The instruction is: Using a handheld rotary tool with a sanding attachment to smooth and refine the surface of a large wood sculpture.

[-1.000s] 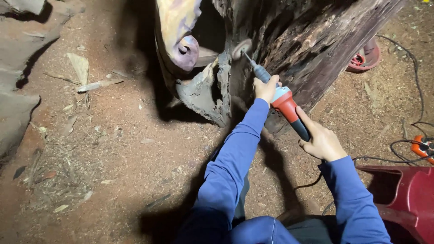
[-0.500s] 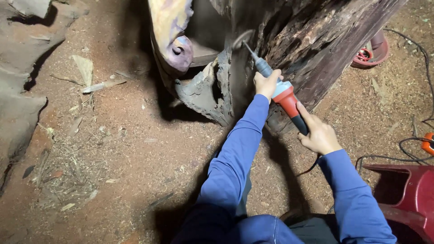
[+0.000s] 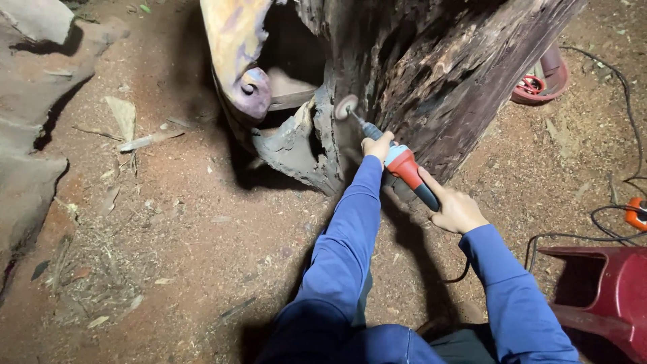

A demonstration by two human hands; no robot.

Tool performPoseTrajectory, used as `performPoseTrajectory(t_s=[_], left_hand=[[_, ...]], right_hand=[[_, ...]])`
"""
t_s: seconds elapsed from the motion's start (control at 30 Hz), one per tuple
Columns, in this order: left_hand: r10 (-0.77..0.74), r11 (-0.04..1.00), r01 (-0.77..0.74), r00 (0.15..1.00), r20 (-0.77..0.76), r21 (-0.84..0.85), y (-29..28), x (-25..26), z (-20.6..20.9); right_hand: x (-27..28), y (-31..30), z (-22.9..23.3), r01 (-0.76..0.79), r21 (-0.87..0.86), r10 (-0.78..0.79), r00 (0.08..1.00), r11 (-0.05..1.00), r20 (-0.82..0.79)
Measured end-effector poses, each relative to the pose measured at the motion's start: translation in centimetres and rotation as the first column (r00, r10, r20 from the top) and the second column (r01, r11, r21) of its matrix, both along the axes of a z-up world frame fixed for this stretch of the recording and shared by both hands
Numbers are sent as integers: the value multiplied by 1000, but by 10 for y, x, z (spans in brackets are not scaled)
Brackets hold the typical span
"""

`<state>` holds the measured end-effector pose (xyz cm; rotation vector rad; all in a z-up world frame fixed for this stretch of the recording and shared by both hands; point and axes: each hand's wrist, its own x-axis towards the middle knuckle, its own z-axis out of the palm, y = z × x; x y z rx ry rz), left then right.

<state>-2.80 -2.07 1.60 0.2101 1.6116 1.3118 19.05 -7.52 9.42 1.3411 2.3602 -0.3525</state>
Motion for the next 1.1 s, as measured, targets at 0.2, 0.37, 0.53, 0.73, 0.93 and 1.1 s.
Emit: performPoseTrajectory(t_s=[0.2,0.37,0.53,0.73,0.93,1.1], left_hand=[[-71,995,66,996,-60,-81,23,-10,-69],[-117,988,110,992,-55,-111,27,-4,-66],[-210,965,188,972,-107,-181,25,-14,-86],[-233,960,207,964,-125,-190,13,-13,-65],[-225,962,203,968,-110,-184,2,15,-69],[-184,978,173,979,-91,-118,-12,19,-60]], right_hand=[[-11,-6,3,60,-90,-61,998,994,-11],[-13,-15,9,126,-123,-126,992,984,7],[-18,-19,6,147,-208,-154,988,967,-14],[-35,-51,35,202,-190,-211,977,961,-27],[-29,-72,49,255,-223,-257,966,941,23],[-25,-76,24,237,-207,-244,970,949,-8]])
